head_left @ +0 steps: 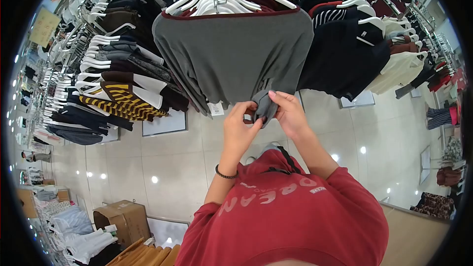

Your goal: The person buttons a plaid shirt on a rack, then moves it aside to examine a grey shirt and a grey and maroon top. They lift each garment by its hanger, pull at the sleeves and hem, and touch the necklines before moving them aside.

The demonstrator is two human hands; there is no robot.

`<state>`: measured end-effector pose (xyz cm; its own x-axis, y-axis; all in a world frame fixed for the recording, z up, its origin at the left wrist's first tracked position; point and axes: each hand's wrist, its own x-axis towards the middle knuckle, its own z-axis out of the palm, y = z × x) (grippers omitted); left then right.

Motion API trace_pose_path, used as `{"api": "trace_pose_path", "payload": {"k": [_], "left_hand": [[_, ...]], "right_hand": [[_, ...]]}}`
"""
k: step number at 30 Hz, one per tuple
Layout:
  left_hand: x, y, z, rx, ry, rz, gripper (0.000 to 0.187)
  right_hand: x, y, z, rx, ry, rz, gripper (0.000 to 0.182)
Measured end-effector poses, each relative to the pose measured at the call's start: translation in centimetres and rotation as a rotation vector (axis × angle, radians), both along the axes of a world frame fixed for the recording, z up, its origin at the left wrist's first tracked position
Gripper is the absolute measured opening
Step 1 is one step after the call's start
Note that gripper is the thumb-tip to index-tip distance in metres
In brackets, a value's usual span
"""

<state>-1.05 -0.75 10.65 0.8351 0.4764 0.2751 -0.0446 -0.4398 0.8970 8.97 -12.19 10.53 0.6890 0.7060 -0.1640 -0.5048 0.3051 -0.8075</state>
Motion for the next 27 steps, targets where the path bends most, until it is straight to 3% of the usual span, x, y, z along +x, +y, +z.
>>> {"api": "trace_pose_path", "payload": {"k": [8, 11, 14, 17, 23, 27], "left_hand": [[0.1, 1.7, -1.6, -0.082, 0.189, -0.061, 0.017], [0.6, 2.5, -3.6, -0.861, 0.017, -0.099, 0.019], [0.3, 2.9, -3.4, -1.451, -0.216, -0.338, 0.025], [-0.5, 2.7, -2.4, -1.736, -0.289, -0.384, 0.029], [-1.4, 2.6, 0.3, -1.654, -0.451, -0.22, 0.022], [-1.5, 3.1, -0.2, -1.569, -0.523, -0.422, 0.016]], "right_hand": [[0.5, -0.9, -0.3, 0.161, 0.263, -0.029, 0.027], [0.3, -1.0, -0.5, 0.206, 0.312, -0.03, 0.029], [0.2, -0.9, -0.5, 0.236, 0.368, -0.05, 0.03], [0.0, -0.8, -0.1, 0.295, 0.421, -0.046, 0.031], [-0.4, -0.7, 0.8, 0.449, 0.403, 0.004, 0.032], [-0.1, -0.8, 0.6, 0.531, 0.346, 0.037, 0.03]]}}
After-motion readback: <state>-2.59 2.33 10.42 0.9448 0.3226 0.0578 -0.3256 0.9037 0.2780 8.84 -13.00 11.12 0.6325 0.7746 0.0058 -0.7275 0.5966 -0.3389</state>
